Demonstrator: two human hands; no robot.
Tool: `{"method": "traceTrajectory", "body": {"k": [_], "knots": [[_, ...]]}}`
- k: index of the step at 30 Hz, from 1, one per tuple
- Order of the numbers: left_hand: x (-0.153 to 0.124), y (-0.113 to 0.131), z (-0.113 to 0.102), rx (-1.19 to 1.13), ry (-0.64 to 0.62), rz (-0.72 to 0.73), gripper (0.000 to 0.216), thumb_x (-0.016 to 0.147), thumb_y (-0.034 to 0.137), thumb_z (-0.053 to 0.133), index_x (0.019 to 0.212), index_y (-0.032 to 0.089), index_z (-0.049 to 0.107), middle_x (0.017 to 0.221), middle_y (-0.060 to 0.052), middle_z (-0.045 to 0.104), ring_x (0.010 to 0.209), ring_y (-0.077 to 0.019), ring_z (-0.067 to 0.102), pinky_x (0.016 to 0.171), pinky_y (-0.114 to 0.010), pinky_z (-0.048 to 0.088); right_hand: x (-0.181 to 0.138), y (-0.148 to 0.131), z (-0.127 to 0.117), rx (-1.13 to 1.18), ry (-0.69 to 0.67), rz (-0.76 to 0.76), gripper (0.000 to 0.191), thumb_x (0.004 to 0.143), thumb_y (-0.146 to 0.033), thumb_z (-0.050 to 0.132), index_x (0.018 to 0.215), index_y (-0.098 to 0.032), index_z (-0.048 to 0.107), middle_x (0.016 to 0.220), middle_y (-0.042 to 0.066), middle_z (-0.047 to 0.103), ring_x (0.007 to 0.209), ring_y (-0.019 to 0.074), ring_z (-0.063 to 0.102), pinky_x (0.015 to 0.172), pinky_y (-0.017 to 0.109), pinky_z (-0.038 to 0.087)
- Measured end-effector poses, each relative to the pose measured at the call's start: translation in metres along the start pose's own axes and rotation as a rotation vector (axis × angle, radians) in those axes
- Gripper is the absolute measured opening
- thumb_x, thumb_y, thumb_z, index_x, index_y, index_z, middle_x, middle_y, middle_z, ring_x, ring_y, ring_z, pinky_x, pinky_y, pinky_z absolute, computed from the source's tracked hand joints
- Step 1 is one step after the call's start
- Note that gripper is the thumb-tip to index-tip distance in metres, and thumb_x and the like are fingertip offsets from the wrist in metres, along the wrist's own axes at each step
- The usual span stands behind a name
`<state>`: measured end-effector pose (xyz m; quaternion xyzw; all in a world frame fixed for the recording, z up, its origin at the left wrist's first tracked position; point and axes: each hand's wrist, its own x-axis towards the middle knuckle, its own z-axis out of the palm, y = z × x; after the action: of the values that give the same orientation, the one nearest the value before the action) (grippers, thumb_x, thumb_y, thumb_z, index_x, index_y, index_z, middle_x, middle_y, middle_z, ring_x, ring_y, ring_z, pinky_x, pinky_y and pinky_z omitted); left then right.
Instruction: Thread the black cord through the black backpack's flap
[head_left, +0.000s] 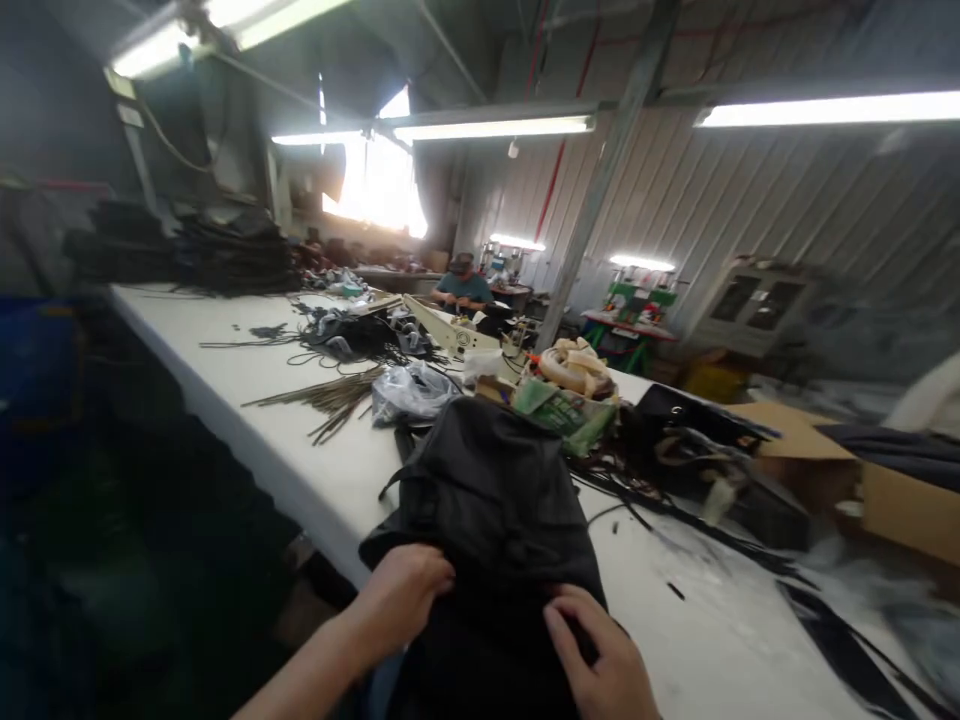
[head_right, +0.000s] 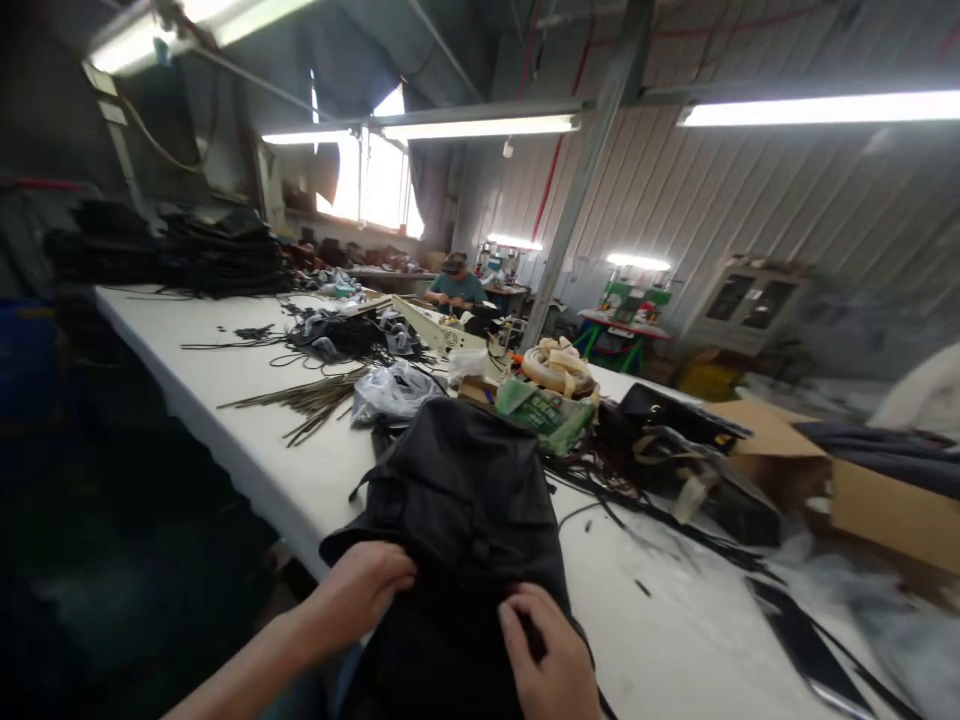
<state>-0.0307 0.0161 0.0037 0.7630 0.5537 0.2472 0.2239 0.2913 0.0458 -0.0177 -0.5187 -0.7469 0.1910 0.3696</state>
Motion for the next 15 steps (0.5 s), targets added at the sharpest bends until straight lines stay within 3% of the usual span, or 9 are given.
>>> {"method": "traceTrajectory", "body": {"k": [6, 9, 12, 15], "knots": [[0.037, 0.008, -0.01, -0.004, -0.099, -0.027, 0.018, 0.083, 0.02, 0.067, 0.068, 0.024, 0.075, 0.075, -0.004, 0.082, 0.081, -0.0261, 0.078, 0.072, -0.036, 0.043, 0.001, -0.021, -0.017, 0.178, -0.047, 0.098, 0.042, 0.104, -0.065, 0.068, 0.098, -0.026, 0.082, 0.107, 0.006, 0.083, 0.102, 0.0253, 0.078, 0.092, 0.029, 0.063], [0.046, 0.017, -0.007, -0.019, -0.145, -0.021, 0.018, 0.082, 0.02, 0.067, 0.078, 0.027, 0.084, 0.082, -0.003, 0.086, 0.083, -0.0266, 0.08, 0.072, -0.036, 0.044, -0.005, -0.03, -0.023, 0.196, -0.052, 0.224, 0.05, 0.101, -0.072, 0.067, 0.108, -0.024, 0.082, 0.091, 0.006, 0.08, 0.086, 0.0251, 0.076, 0.079, 0.031, 0.061], [0.046, 0.025, -0.002, -0.003, -0.192, -0.025, 0.03, 0.082, 0.018, 0.067, 0.096, 0.03, 0.091, 0.099, -0.005, 0.091, 0.101, -0.032, 0.083, 0.081, -0.037, 0.049, -0.015, -0.036, -0.023, 0.249, -0.09, 0.331, 0.058, 0.103, -0.077, 0.059, 0.114, -0.023, 0.077, 0.077, 0.003, 0.074, 0.067, 0.0216, 0.07, 0.068, 0.032, 0.056], [0.044, 0.028, 0.001, 0.021, -0.222, -0.017, 0.037, 0.084, 0.015, 0.063, 0.102, 0.03, 0.092, 0.108, -0.008, 0.091, 0.111, -0.0361, 0.082, 0.089, -0.04, 0.051, -0.027, -0.038, -0.018, 0.361, -0.164, 0.354, 0.055, 0.105, -0.076, 0.054, 0.113, -0.024, 0.069, 0.085, 0.003, 0.077, 0.067, 0.0187, 0.068, 0.064, 0.029, 0.053]]}}
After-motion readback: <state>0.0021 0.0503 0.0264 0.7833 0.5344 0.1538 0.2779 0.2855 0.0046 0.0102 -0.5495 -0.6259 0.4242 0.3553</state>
